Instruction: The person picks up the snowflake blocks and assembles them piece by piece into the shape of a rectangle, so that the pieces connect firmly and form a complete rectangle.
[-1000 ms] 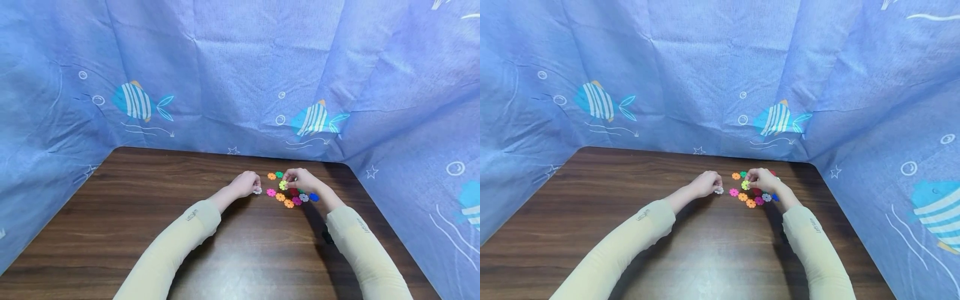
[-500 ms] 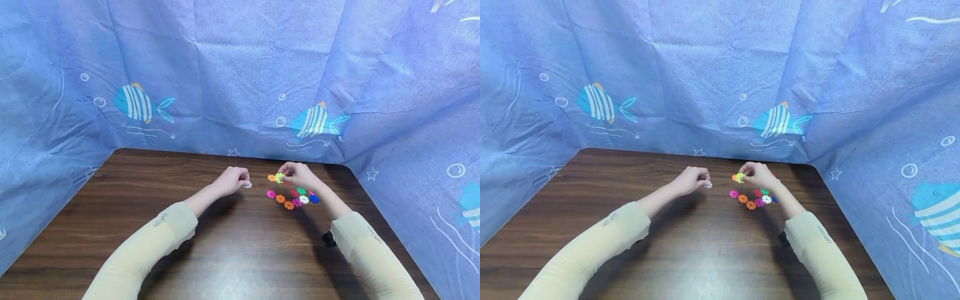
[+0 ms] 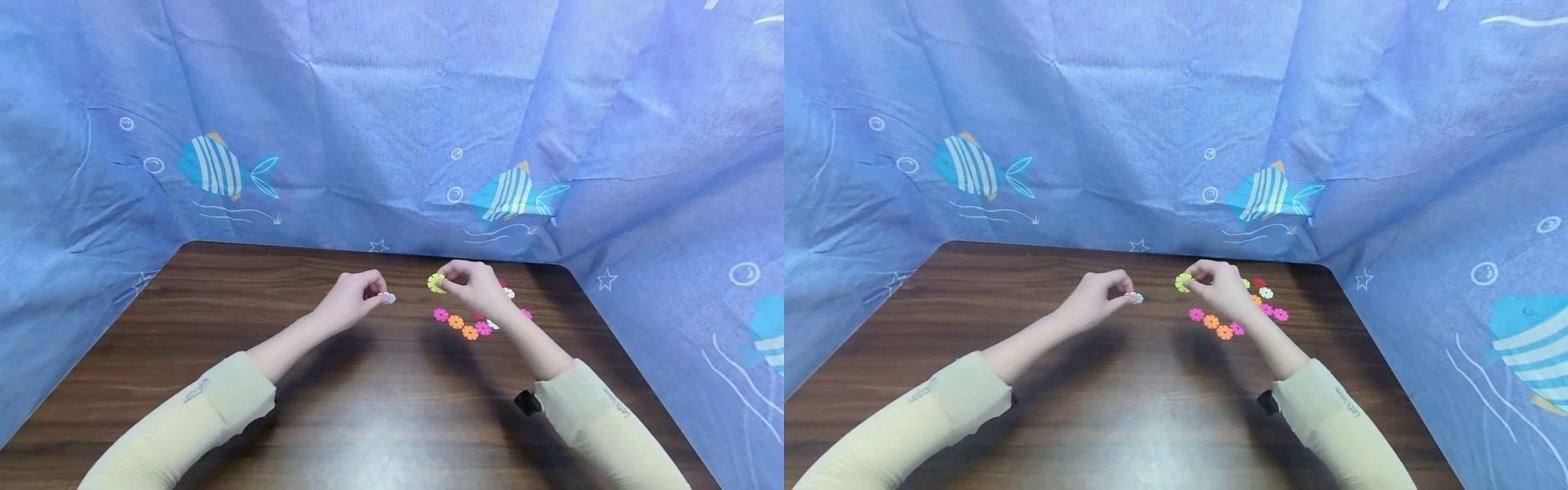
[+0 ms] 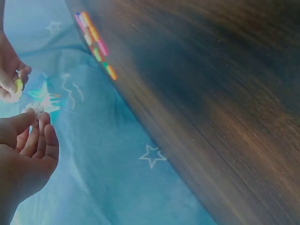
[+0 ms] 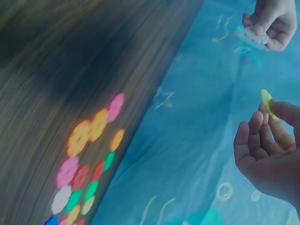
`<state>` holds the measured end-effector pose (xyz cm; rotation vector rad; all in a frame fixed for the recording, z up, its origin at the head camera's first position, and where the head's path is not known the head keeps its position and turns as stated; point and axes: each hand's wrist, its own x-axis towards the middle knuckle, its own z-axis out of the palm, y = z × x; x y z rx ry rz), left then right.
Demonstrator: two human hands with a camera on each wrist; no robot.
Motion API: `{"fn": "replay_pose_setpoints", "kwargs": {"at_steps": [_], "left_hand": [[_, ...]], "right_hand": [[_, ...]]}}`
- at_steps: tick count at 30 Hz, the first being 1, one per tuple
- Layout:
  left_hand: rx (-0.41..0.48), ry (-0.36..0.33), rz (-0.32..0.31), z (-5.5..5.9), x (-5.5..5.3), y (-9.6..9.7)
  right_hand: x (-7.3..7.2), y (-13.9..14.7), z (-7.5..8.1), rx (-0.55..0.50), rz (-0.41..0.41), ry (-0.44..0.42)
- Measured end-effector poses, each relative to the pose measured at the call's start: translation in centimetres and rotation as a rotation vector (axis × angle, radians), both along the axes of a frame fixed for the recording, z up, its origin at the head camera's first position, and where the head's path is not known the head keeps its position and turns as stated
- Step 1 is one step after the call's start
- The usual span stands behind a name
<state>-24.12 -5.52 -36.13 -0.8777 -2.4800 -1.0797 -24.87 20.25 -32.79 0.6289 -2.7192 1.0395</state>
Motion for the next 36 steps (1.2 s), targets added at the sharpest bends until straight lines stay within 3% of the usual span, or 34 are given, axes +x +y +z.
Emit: {"fn": "replay_pose_setpoints", "kwargs": {"at_steps": [8,16,21,36], "left_hand": [[0.147,0.056,0.027,1.2,2.2,-1.2],[0.294,0.090,0.032,1.5,3.8,-1.8],[0.304,0.076,0.044,1.4,4.5,-1.8],[0.301,0.093,0.040,0.5,5.8,-1.1]], "right_hand": [[2.3,-2.1,0.9,-0.162,0.048,-0.112],[3.7,-4.2,0.6,-0.270,0.089,-0.179],[4.1,-5.0,0.2,-0.363,0.107,-0.252],[5.1,-5.8,-0.3,-0.463,0.078,-0.439]]}}
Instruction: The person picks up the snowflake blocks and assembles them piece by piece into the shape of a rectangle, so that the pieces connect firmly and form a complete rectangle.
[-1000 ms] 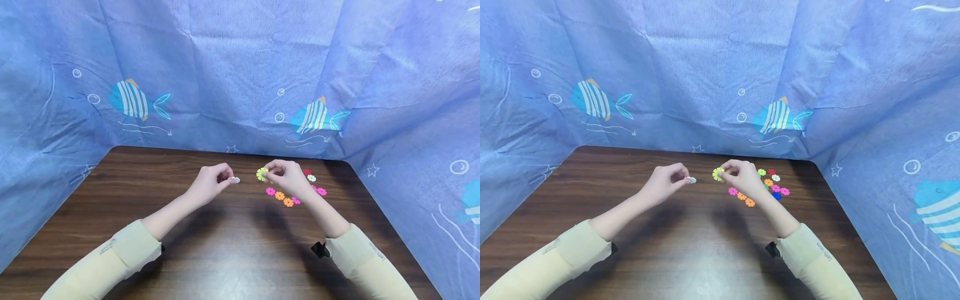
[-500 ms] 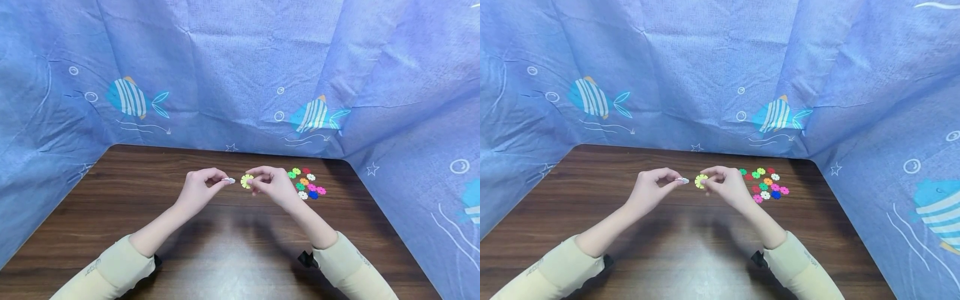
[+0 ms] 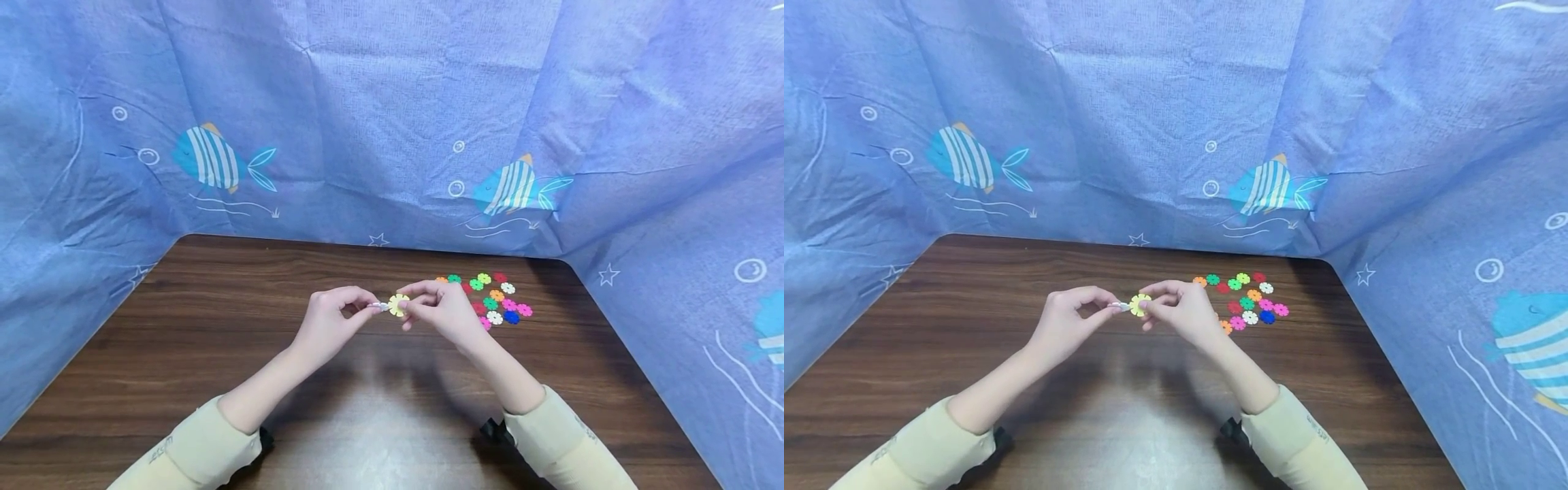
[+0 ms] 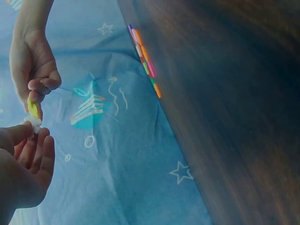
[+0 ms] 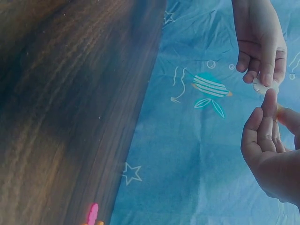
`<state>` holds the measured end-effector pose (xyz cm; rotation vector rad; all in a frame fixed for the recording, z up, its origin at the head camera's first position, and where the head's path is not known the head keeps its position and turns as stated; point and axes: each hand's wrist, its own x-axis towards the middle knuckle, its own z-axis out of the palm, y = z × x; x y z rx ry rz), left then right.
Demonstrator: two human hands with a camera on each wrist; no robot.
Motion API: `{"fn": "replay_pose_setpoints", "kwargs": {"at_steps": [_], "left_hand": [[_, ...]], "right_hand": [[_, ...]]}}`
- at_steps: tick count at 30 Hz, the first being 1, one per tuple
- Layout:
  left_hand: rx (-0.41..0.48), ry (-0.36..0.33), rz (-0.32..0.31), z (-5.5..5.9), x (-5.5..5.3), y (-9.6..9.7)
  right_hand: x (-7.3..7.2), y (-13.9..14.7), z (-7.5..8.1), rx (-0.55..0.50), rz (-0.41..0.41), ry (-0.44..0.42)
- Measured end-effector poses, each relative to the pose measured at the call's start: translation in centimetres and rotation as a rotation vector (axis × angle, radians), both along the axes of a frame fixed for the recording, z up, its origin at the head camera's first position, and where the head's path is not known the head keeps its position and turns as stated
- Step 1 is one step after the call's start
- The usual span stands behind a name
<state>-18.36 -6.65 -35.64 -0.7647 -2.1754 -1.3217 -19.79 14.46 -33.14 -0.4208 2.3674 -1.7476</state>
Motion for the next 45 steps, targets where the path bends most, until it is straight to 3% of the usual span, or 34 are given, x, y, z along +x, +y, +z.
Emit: {"fn": "replay_pose_setpoints", "kwargs": {"at_steps": [21,33,38,45], "left_hand": [[0.016,0.063,0.026,-0.8,0.3,0.5],[0.031,0.104,0.025,-1.0,-0.1,0.6],[0.011,0.115,0.015,-1.3,-0.1,0.4],[0.007,0.101,0.017,-2.1,0.1,0.1]], "right_hand": [[0.6,-0.8,-1.5,-0.229,-0.027,-0.099],[1.1,-1.4,-1.6,-0.251,-0.124,-0.101],[1.4,-1.6,-1.8,-0.275,-0.129,-0.102],[1.9,-1.9,-2.2,-0.216,-0.121,-0.116]]}}
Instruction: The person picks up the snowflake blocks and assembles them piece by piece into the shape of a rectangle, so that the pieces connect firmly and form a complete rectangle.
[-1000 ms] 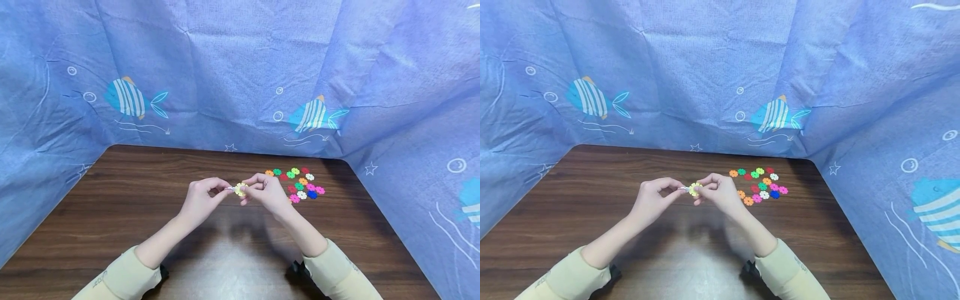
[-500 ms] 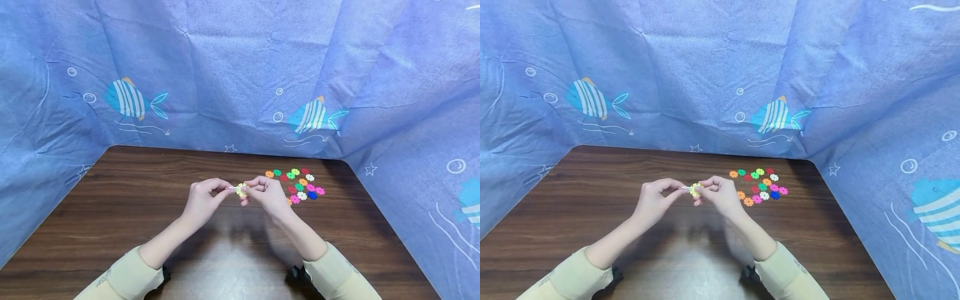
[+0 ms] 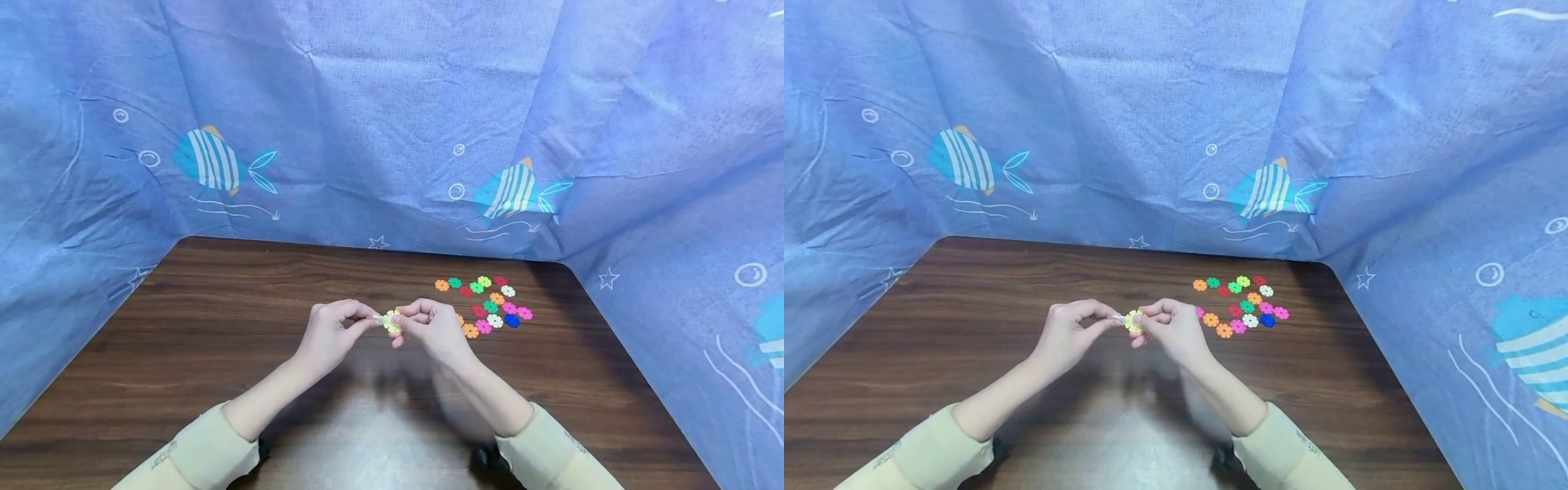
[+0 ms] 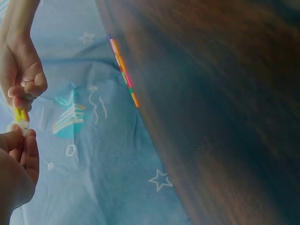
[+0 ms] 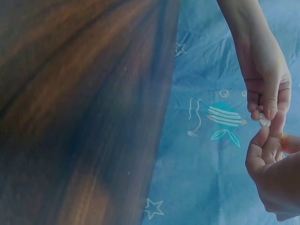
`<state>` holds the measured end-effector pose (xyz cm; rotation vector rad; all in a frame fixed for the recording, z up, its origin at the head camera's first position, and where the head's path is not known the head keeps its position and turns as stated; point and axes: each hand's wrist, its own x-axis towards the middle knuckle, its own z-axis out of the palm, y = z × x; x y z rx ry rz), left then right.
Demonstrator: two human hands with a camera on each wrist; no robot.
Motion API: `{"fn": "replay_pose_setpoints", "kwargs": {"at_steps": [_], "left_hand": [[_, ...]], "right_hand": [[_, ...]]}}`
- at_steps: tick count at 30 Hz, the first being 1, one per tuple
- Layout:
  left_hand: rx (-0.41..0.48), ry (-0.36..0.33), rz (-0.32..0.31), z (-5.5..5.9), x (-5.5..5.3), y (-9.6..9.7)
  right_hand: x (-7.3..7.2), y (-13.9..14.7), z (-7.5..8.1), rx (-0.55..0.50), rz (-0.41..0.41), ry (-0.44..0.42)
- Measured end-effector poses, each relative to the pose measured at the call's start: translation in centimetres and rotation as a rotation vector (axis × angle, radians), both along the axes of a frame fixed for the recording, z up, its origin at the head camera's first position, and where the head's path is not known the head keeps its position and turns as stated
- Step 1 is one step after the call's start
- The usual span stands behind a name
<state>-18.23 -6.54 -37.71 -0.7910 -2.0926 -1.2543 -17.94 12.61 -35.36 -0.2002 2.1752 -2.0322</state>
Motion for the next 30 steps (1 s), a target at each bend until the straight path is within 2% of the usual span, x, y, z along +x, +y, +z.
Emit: {"fn": "replay_pose_setpoints", "kwargs": {"at_steps": [7,11,15,19,23,30], "left_hand": [[0.000,0.057,0.001,0.3,0.3,0.1],[-0.009,0.047,0.007,0.3,0.4,0.1],[-0.020,0.007,-0.006,0.0,0.4,0.2],[-0.027,-0.011,-0.015,0.0,0.3,0.1],[-0.030,-0.023,-0.004,0.2,0.2,-0.2],[-0.004,-0.071,0.035,0.9,0.3,-1.5]], "right_hand": [[0.1,-0.3,0.0,-0.019,-0.011,0.000],[0.2,-0.2,-0.1,-0.020,-0.007,-0.004],[0.0,0.1,-0.6,-0.054,0.049,-0.007],[-0.3,0.7,-0.9,-0.077,0.146,0.019],[-0.7,1.8,-0.8,-0.016,0.211,0.083],[-1.9,4.6,0.5,0.204,0.214,0.163]]}}
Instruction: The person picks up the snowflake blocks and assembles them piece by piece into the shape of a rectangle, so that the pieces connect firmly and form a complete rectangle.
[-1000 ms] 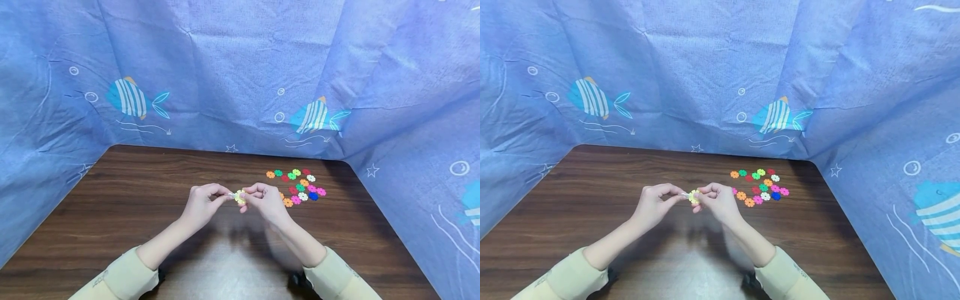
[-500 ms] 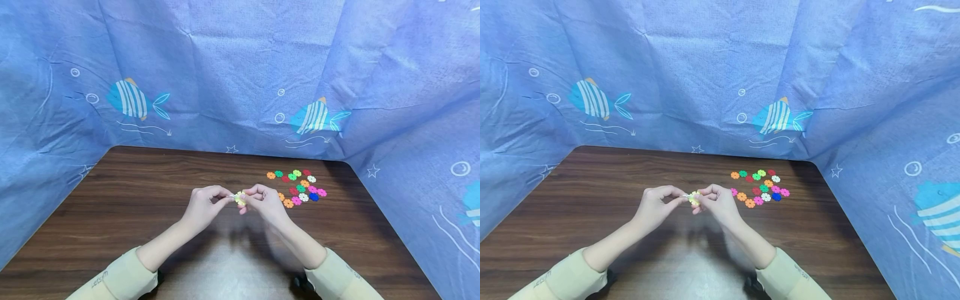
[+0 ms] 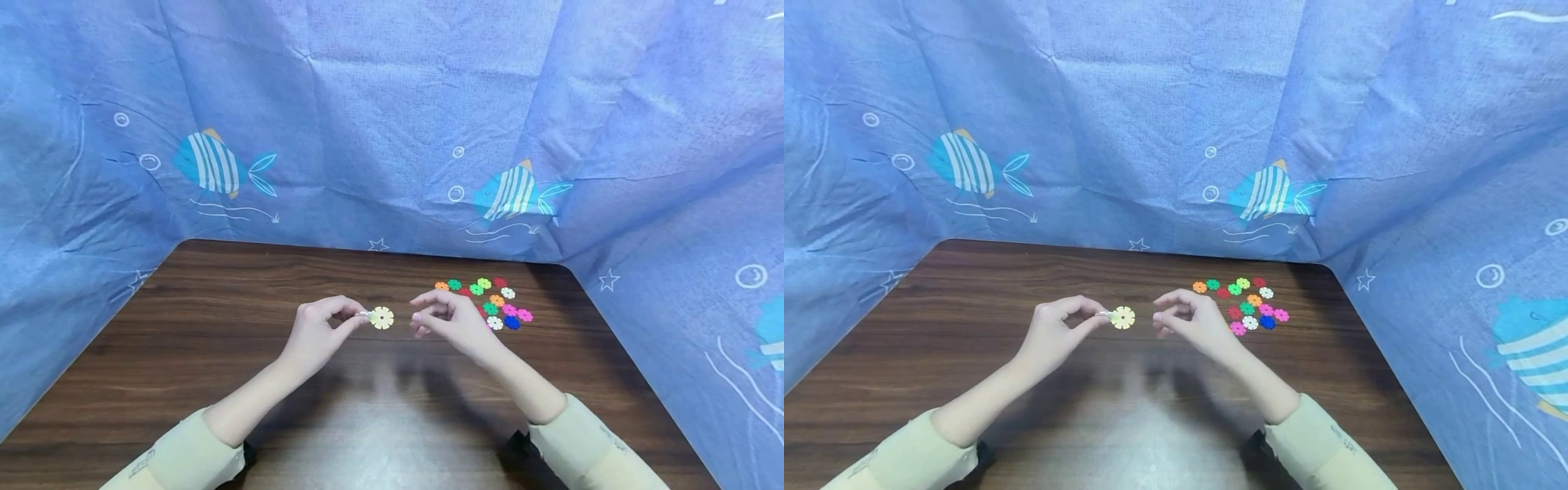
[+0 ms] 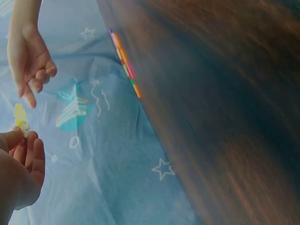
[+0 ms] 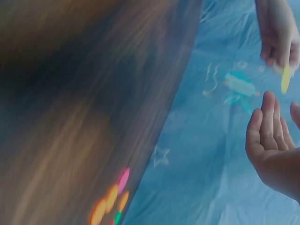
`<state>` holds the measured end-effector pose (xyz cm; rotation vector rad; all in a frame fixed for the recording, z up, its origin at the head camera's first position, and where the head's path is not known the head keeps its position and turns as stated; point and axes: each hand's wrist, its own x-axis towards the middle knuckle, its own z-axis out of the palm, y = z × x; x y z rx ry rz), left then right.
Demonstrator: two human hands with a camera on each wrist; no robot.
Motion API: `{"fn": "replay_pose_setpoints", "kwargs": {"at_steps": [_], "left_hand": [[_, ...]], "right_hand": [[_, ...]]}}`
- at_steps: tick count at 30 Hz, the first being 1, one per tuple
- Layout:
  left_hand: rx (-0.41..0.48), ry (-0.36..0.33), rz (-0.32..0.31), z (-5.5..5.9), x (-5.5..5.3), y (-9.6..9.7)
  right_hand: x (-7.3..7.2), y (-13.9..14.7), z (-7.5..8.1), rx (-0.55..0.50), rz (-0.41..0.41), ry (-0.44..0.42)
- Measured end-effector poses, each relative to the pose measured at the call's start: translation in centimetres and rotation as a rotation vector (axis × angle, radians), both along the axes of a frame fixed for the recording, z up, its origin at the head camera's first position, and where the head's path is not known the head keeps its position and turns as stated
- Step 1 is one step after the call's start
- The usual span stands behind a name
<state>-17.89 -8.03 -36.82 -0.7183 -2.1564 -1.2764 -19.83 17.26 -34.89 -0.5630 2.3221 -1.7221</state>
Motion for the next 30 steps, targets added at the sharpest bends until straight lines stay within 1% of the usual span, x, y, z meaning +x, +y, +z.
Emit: {"fn": "replay_pose_setpoints", "kwargs": {"at_steps": [1,4,7,9,12,16,18,21,26,30], "left_hand": [[-0.001,-0.004,0.005,0.0,0.0,-0.2],[-0.022,-0.027,0.015,0.0,0.0,-0.8],[-0.042,-0.066,0.006,-0.2,0.0,-1.3],[-0.049,-0.094,-0.007,-0.4,0.0,-1.6],[-0.060,-0.125,-0.023,-0.7,-0.1,-2.0],[-0.078,-0.154,-0.043,-0.9,-0.3,-2.3],[-0.086,-0.172,-0.051,-1.0,-0.4,-2.4],[-0.101,-0.204,-0.047,-1.2,-0.6,-2.6],[-0.106,-0.252,-0.024,-1.5,-1.1,-2.5],[-0.104,-0.272,-0.030,-1.6,-1.3,-2.2]], "right_hand": [[-0.3,0.4,0.0,0.031,-0.001,0.024],[-1.0,1.8,-0.2,0.157,-0.011,0.131],[-1.5,3.4,-0.6,0.276,-0.022,0.230],[-1.9,4.5,-1.0,0.337,-0.024,0.272],[-2.6,6.1,-1.5,0.389,-0.010,0.337],[-3.8,8.1,-2.3,0.455,0.009,0.471],[-4.4,8.8,-2.7,0.490,0.017,0.523],[-5.4,9.7,-3.6,0.543,0.038,0.568],[-7.0,10.4,-5.1,0.602,0.073,0.579],[-8.3,10.5,-6.2,0.624,0.101,0.603]]}}
